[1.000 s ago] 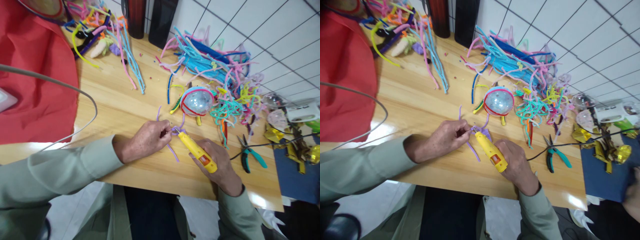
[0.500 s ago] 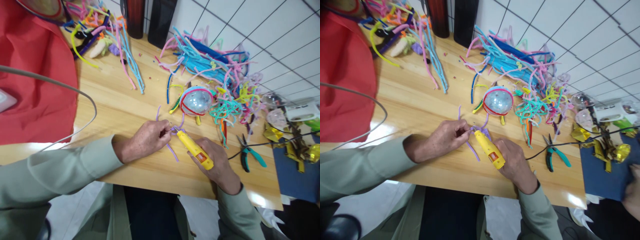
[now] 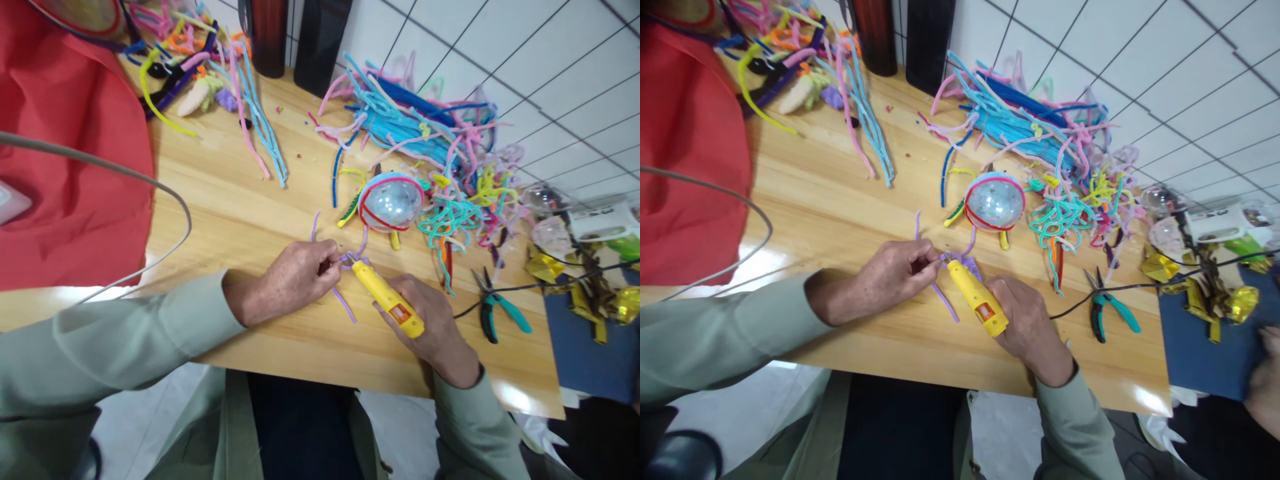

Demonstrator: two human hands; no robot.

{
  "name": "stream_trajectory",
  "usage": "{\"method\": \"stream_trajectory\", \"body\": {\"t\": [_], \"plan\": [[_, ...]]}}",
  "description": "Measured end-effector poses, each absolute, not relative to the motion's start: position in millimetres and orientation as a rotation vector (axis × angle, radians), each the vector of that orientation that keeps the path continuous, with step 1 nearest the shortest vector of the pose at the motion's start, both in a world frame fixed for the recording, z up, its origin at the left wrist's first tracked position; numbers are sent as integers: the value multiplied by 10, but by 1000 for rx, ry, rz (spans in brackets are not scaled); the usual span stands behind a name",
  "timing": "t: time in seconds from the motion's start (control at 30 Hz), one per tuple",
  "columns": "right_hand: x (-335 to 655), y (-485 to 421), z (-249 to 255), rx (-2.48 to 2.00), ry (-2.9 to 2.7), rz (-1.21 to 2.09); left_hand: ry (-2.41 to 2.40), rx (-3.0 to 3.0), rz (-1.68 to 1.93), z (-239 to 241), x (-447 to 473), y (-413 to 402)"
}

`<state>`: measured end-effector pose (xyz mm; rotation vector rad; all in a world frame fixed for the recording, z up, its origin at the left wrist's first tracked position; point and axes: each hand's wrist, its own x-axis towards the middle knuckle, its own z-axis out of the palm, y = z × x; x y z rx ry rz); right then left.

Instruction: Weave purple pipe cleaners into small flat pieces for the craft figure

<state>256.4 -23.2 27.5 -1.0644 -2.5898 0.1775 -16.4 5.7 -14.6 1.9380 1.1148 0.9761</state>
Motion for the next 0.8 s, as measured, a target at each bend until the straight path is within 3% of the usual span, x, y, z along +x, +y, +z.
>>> {"method": "stream_trajectory", "body": {"t": [0.8], "plan": [[2600,-172,269,-1066,-2315,302,1082,1887,982,-157,-152,92]]}}
